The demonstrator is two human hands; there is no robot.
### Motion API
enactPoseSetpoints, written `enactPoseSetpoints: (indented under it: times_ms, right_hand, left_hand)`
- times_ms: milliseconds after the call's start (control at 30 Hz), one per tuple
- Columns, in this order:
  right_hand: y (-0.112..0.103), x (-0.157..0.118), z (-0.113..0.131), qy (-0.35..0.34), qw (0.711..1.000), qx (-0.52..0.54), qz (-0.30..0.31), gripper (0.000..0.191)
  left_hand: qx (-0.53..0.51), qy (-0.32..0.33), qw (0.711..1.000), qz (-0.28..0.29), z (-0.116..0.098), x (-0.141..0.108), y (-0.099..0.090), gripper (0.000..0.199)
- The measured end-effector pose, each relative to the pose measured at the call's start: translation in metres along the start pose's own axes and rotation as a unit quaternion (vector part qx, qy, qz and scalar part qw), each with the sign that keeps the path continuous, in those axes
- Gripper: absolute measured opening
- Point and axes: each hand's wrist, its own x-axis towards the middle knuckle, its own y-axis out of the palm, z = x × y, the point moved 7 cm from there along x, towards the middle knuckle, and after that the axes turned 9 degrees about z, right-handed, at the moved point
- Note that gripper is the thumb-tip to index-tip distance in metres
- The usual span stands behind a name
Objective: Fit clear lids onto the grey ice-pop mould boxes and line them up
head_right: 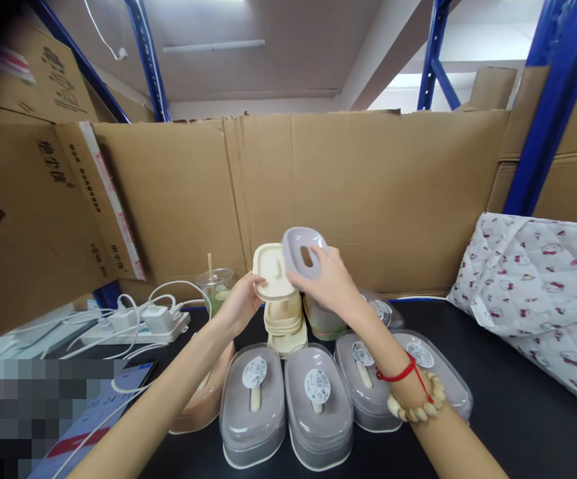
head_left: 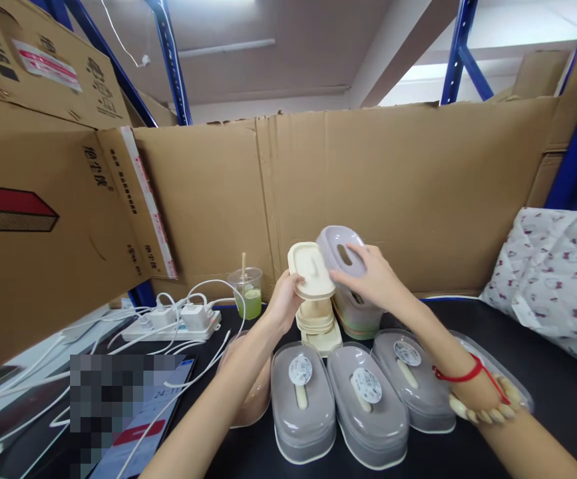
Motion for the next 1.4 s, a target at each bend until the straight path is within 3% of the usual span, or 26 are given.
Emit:
enactPoseSetpoints:
  times_ms: [133,200,333,433,500,600,667,767,867,933,1033,1200,1400]
  right_hand:
    - [0.019,-0.008,0.021,-0.058,0.995,0.066,0.038,0.079]
    - [0.025,-0.012,0.026,-0.065,0.993,0.082,0.054,0.081]
    - [0.02,-0.011,0.028,-0.09,0.979,0.17,0.073,0.088]
    - [0.012,-0.005,0.016,-0.061,0.954,0.29,0.049,0.096]
    - [0.01,-0.002,0.01,-0.048,0.949,0.311,0.034,0.09]
    - [0.007,0.001,0.012,-0.083,0.959,0.271,0.014,0.061]
    - [0.008,0.004,0.012,-0.078,0.965,0.247,0.049,0.057]
    - [0.012,0.007,-0.006,0.02,0.977,0.138,0.163,0.059]
    - [-0.004,0.005,-0.043,0.152,0.965,-0.097,0.189,0.046]
    - [-0.011,0.001,-0.069,0.233,0.931,-0.194,0.202,0.058]
    - [-0.003,-0.007,-0.095,0.304,0.887,-0.242,0.248,0.085]
    - [0.027,-0.007,-0.105,0.311,0.859,-0.292,0.283,0.121]
    - [0.041,-0.006,-0.113,0.306,0.841,-0.326,0.304,0.128]
  left_hand:
    - [-0.108,0.0,0.993,0.045,0.006,-0.011,0.019,0.024]
    - [-0.133,0.018,0.99,0.046,0.007,-0.012,0.02,0.028]
    - [-0.114,0.075,0.991,-0.003,0.008,-0.01,0.007,0.025]
    - [-0.076,0.116,0.99,0.021,0.002,-0.008,0.006,0.024]
    - [-0.037,0.146,0.988,0.044,-0.004,-0.009,0.01,0.03]
    - [0.001,0.167,0.984,0.066,-0.01,-0.011,0.015,0.038]
    - [0.013,0.156,0.986,0.059,-0.011,-0.011,0.015,0.04]
    - [0.004,0.094,0.996,0.0,-0.007,-0.011,0.007,0.032]
    - [-0.027,0.017,0.998,-0.061,-0.001,-0.011,-0.003,0.017]
    - [-0.04,-0.017,0.997,-0.063,0.0,-0.012,-0.004,0.009]
    - [-0.046,-0.045,0.997,-0.052,0.001,-0.012,-0.001,0.0]
    - [-0.048,-0.069,0.996,-0.032,0.003,-0.015,0.004,0.005]
    - [-0.056,-0.075,0.995,-0.021,0.004,-0.014,0.005,0.008]
